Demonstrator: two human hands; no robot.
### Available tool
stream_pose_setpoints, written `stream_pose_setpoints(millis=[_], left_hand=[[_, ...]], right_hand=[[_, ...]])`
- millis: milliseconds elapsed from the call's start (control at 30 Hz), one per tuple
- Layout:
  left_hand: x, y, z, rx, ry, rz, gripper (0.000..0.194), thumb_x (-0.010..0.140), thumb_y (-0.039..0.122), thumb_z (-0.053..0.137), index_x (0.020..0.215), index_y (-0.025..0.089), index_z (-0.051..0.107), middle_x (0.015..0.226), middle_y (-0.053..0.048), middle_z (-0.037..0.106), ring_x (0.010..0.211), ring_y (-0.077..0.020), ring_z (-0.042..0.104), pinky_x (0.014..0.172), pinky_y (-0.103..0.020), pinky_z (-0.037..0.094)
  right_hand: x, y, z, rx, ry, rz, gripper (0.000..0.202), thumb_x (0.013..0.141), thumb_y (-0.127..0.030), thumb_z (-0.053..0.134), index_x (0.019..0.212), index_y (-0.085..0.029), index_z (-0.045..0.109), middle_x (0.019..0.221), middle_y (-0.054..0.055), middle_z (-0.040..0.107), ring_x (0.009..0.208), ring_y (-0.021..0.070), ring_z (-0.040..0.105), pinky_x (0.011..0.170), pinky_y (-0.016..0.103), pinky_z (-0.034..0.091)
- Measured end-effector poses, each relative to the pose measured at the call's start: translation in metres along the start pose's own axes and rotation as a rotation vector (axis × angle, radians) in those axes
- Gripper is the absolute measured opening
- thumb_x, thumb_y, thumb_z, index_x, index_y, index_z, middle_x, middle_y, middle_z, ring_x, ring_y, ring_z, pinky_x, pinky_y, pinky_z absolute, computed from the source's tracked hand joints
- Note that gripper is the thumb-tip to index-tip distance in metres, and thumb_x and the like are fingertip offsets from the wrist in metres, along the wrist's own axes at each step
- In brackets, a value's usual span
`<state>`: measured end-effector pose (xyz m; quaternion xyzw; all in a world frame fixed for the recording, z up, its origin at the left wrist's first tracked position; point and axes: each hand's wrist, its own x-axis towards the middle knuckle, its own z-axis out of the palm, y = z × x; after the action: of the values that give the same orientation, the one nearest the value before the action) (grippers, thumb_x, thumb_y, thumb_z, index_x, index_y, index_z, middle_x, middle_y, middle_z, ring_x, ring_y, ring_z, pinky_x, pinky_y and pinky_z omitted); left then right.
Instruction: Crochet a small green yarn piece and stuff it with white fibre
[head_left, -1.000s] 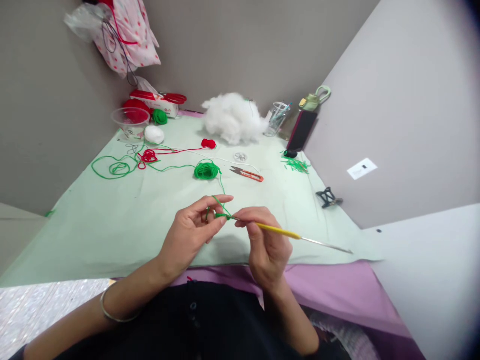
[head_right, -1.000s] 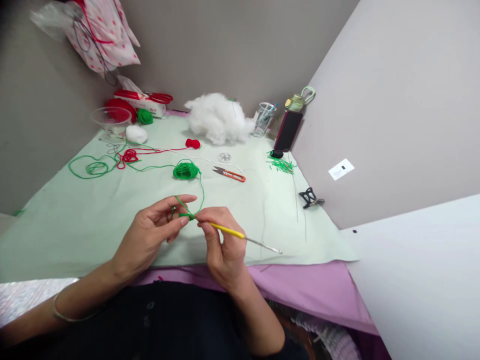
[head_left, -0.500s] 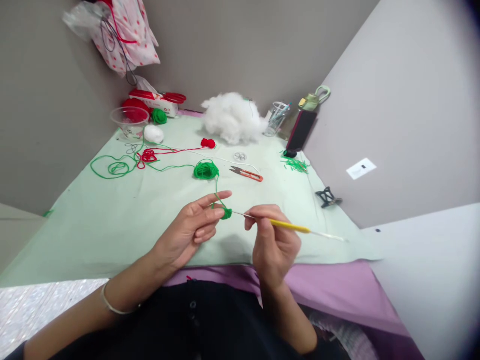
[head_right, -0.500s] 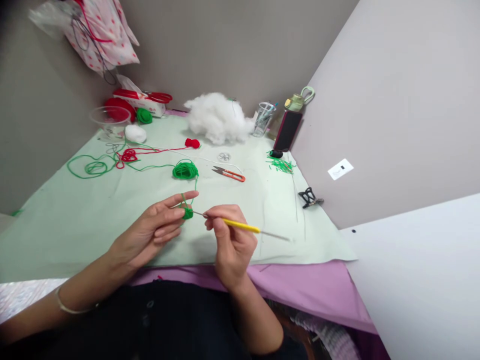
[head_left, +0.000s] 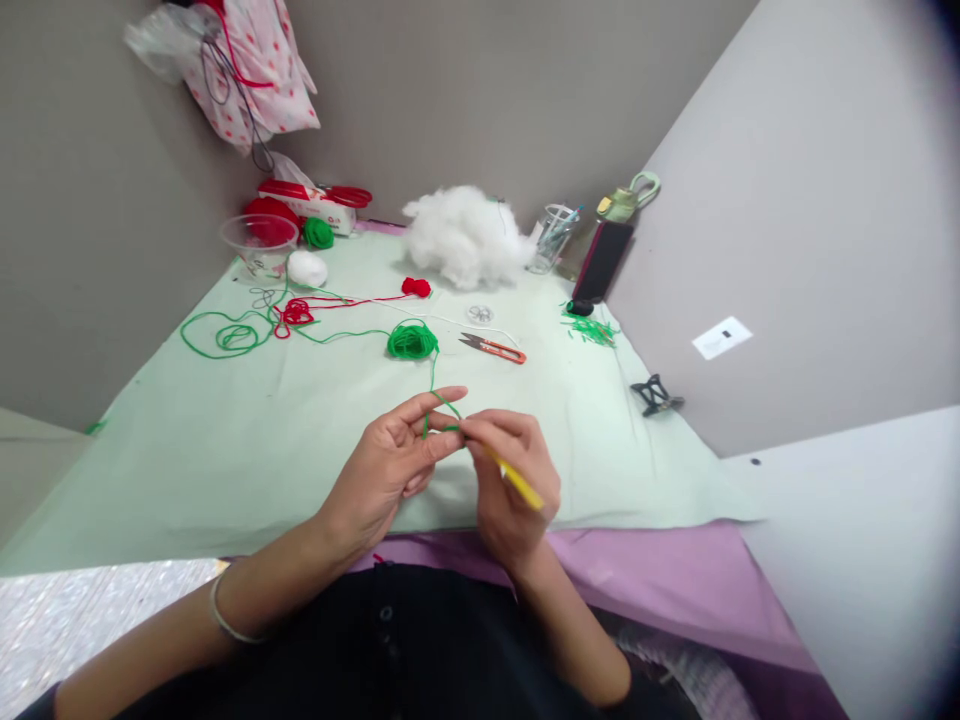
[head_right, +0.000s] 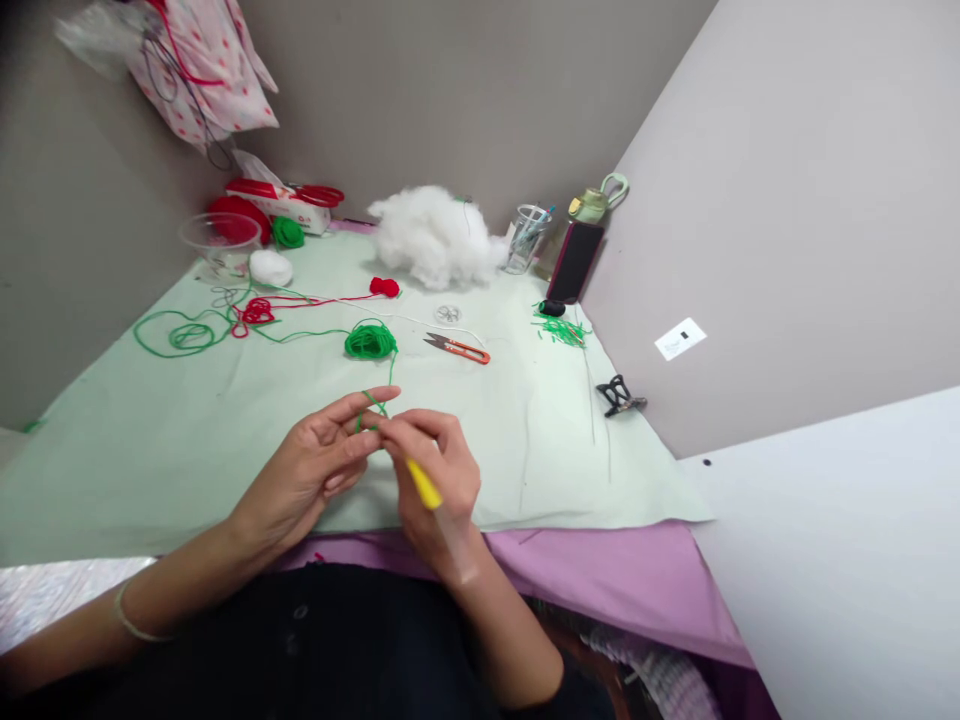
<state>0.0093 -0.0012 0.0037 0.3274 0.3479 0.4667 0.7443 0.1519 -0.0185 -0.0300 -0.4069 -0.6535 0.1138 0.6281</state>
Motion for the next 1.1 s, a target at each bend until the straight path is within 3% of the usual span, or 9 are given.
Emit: stream_pose_setpoints(millis=[67,167,300,433,667,800,933,1100], left_hand=[[0.002,-0.001,-0.002,-0.083,-0.035,-0.079,0.044,0.082,0.024,0.083,0.124,0.019,0.074,0.067,0.007,0.049,0.044,0.0023,0.026,0.041,-0.012,0.021],[0.004,0.001,-0.007,-0.167,-0.081,-0.134,0.035,0.082,0.018,0.081,0.116,0.014,0.078,0.060,0.010,0.035,0.045,0.0011,0.019,0.040,-0.012,0.021],[0.003,0.004,-0.007,-0.098,-0.047,-0.024,0.034,0.080,0.016,0.082,0.114,0.019,0.080,0.073,0.006,0.050,0.046,0.0030,0.028,0.041,-0.011,0.024],[0.000,0.000,-0.004,0.046,-0.036,0.068,0.036,0.081,0.023,0.084,0.117,0.026,0.079,0.088,0.001,0.063,0.050,0.0018,0.038,0.043,-0.012,0.031],[-0.001,-0.002,-0.006,0.121,-0.008,0.107,0.029,0.084,0.026,0.081,0.112,0.027,0.081,0.089,0.001,0.063,0.051,0.0003,0.039,0.045,-0.014,0.033],[-0.002,0.000,-0.006,0.132,0.009,0.115,0.029,0.082,0.026,0.082,0.111,0.028,0.082,0.087,0.001,0.060,0.052,-0.0003,0.038,0.044,-0.014,0.031],[-0.002,-0.002,-0.010,0.188,0.006,0.143,0.028,0.085,0.027,0.080,0.113,0.030,0.081,0.085,0.003,0.058,0.052,0.0001,0.038,0.046,-0.015,0.031],[-0.002,-0.006,-0.010,0.252,0.035,0.222,0.034,0.084,0.026,0.082,0.118,0.031,0.079,0.084,0.003,0.057,0.054,-0.0004,0.042,0.049,-0.014,0.034]], right_hand=[[-0.001,0.002,0.000,-0.089,0.016,-0.114,0.033,0.093,-0.010,0.066,0.115,-0.031,0.076,0.106,0.005,0.073,0.094,0.0184,0.070,0.077,0.033,0.059],[0.004,0.004,-0.003,0.068,0.047,0.081,0.023,0.098,-0.015,0.060,0.108,-0.027,0.076,0.094,0.004,0.072,0.082,0.0164,0.068,0.072,0.033,0.057],[0.012,0.004,-0.006,0.417,0.069,0.385,0.018,0.100,-0.028,0.059,0.096,-0.022,0.075,0.087,0.003,0.069,0.066,0.0120,0.062,0.062,0.029,0.052],[0.011,0.004,-0.003,0.455,-0.031,0.419,0.014,0.098,-0.028,0.065,0.098,-0.024,0.078,0.091,0.003,0.073,0.074,0.0128,0.064,0.068,0.029,0.052],[0.013,0.005,-0.003,0.657,0.036,0.525,0.015,0.099,-0.031,0.064,0.094,-0.024,0.076,0.087,0.001,0.075,0.070,0.0102,0.065,0.068,0.026,0.053],[0.013,0.002,-0.006,0.621,0.003,0.465,0.018,0.103,-0.029,0.057,0.096,-0.023,0.073,0.090,0.001,0.075,0.071,0.0102,0.066,0.069,0.026,0.055],[0.012,-0.005,-0.013,0.348,-0.045,0.314,0.020,0.104,-0.021,0.052,0.102,-0.024,0.072,0.093,0.001,0.074,0.074,0.0113,0.068,0.071,0.028,0.056],[0.005,-0.004,-0.011,-0.059,-0.131,-0.093,0.028,0.099,-0.008,0.052,0.116,-0.023,0.068,0.098,0.005,0.073,0.088,0.0165,0.070,0.077,0.032,0.059]])
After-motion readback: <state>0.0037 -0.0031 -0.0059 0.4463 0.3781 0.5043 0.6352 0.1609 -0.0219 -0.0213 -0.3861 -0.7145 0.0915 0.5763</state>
